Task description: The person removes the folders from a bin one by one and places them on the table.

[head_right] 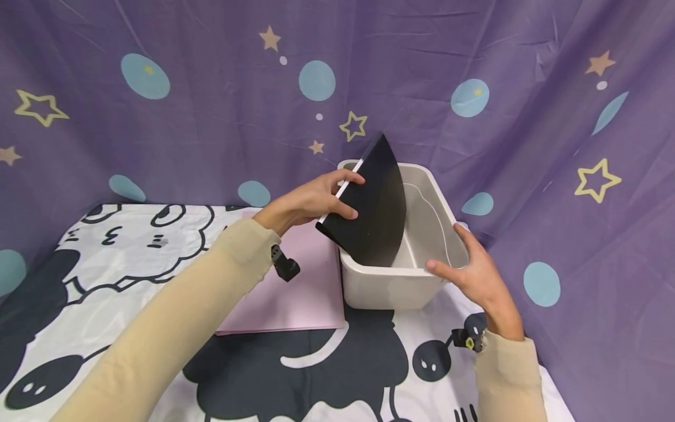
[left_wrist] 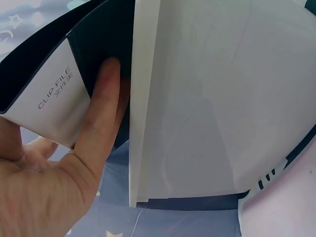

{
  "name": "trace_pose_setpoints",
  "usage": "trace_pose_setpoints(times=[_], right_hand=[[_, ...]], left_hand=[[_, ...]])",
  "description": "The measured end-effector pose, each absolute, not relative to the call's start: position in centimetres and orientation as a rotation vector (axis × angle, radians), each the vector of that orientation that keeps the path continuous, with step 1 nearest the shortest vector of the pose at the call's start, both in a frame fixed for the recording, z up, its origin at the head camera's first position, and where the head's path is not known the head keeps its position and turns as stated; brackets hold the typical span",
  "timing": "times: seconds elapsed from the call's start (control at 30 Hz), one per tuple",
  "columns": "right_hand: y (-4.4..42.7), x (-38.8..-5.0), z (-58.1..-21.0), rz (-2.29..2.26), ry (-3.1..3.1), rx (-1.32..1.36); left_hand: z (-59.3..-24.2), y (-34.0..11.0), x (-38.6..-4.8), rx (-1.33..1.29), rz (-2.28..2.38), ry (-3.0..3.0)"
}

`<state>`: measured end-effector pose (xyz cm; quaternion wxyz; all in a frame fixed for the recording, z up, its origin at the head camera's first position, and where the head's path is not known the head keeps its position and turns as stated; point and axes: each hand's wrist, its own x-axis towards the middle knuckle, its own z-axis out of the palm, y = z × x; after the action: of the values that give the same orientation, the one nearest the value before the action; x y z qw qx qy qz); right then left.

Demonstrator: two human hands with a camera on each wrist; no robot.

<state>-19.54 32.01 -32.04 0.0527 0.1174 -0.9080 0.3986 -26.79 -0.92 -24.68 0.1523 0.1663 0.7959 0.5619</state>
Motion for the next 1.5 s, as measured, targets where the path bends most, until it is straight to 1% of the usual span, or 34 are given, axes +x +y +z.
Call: trace_pose_setpoints(times=[0.57, 1.5], right_hand=[[31.9, -19.4, -32.5, 1.245, -2.757, 0.341], [32.1, -19.7, -32.4, 1.206, -2.748, 0.371]], left_hand=[[-24.1, -1.6, -26.2, 0.481, 1.67, 2.292], [-23.9, -3.9, -25.2, 0.37, 1.785, 2.303]])
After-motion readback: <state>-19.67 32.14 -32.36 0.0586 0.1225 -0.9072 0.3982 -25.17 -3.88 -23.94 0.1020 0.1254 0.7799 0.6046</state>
